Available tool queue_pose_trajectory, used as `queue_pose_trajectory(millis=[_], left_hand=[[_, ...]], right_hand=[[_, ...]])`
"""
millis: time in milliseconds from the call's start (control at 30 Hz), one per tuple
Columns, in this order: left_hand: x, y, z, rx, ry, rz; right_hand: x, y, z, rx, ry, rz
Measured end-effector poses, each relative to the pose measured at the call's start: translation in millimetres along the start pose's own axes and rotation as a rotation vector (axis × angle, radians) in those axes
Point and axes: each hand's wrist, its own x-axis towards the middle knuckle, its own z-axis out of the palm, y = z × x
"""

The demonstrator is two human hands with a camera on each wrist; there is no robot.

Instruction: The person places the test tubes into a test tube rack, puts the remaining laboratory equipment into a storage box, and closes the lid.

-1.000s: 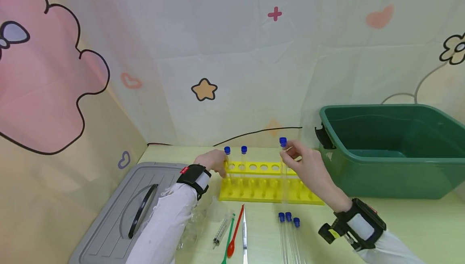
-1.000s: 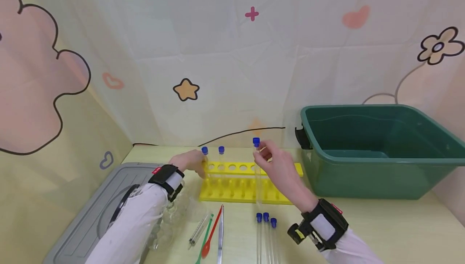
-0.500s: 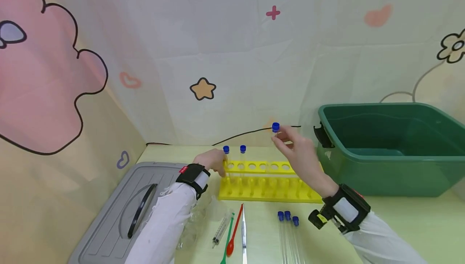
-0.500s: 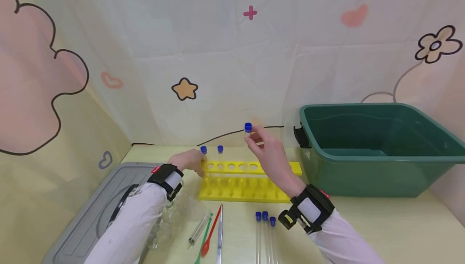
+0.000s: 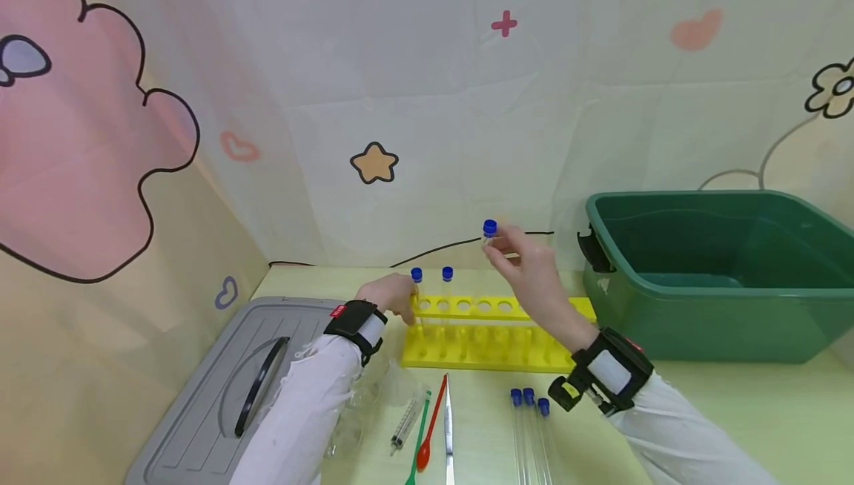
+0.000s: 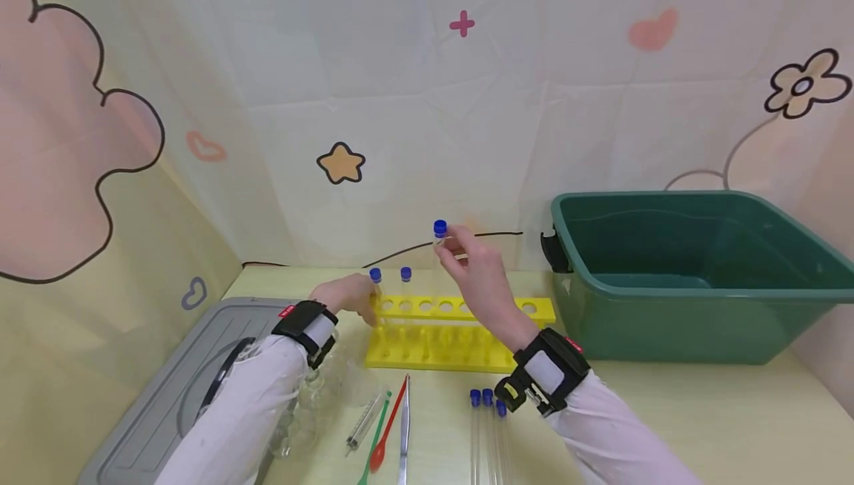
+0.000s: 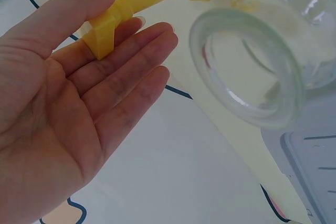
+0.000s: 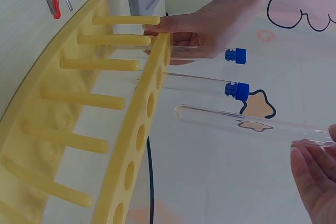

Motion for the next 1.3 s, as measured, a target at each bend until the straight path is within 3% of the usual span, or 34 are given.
queue_pose_trajectory(millis=[367,1300], left_hand=[[0.2,-0.2,0.3,-0.008,-0.01,-0.018],[1.5,-1.0,0.9,-0.005,-0.009,-0.017]], right_hand=[[2.6,2,11,0.054,-0.004,-0.004],[-6.2,22,35,0.056,-0.093,0.08]])
